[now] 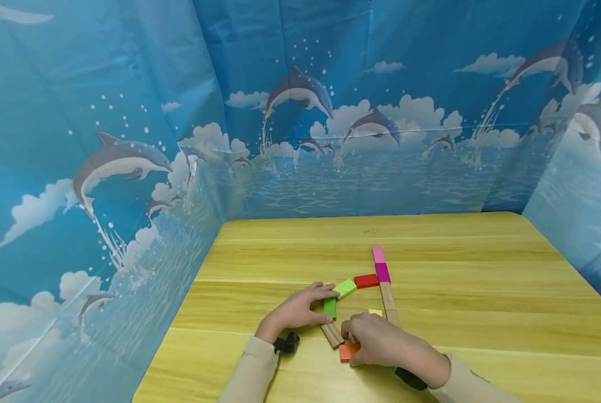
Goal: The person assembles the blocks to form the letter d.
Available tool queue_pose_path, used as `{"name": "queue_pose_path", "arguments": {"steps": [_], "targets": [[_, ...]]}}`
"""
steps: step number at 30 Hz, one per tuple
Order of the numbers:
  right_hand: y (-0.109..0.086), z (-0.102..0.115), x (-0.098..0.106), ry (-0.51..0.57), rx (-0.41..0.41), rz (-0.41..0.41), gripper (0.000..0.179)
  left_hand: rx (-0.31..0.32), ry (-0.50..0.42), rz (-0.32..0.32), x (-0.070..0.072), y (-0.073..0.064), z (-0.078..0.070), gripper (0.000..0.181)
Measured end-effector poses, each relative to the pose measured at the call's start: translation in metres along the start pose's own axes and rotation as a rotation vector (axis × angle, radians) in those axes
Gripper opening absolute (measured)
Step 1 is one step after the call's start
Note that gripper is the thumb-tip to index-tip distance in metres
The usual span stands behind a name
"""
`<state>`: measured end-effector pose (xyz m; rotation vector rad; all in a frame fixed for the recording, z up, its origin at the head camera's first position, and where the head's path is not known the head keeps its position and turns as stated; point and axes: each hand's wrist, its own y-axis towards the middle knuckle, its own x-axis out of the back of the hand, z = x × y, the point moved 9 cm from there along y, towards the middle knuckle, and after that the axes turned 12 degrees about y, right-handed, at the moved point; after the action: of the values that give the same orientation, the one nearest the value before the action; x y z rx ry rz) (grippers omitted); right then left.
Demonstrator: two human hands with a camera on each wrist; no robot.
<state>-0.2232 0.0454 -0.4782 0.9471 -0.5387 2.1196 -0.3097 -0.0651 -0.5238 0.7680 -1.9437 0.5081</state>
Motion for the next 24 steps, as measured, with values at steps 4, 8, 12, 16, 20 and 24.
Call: {"name": "queue_pose_path", "arguments": {"steps": [4, 8, 12, 16, 20, 24], "targets": [[-0.002, 0.0, 0.003, 0.026, -0.012, 0.003, 0.039, -0.001, -0.006, 0.001, -0.001, 0.0, 0.0, 0.061], [-0.004, -0.001, 0.012, 0.054, -0.026, -0.01, 0.042, -0.013, 0.005, -0.003, 0.0, 0.001, 0.0, 0.061], [-0.005, -0.003, 0.023, 0.047, -0.022, -0.041, 0.044, -0.024, 0.008, -0.002, 0.001, 0.0, -0.001, 0.061], [-0.009, -0.007, 0.033, 0.041, -0.001, -0.071, 0.045, -0.032, 0.008, -0.008, 0.002, -0.002, -0.002, 0.062], [-0.016, -0.01, 0.041, 0.042, 0.024, -0.091, 0.045, -0.032, 0.001, -0.005, 0.002, -0.002, -0.003, 0.062], [-0.026, -0.013, 0.049, 0.039, 0.043, -0.105, 0.045, -0.033, -0.002, -0.006, 0.001, -0.002, -0.003, 0.062]]}}
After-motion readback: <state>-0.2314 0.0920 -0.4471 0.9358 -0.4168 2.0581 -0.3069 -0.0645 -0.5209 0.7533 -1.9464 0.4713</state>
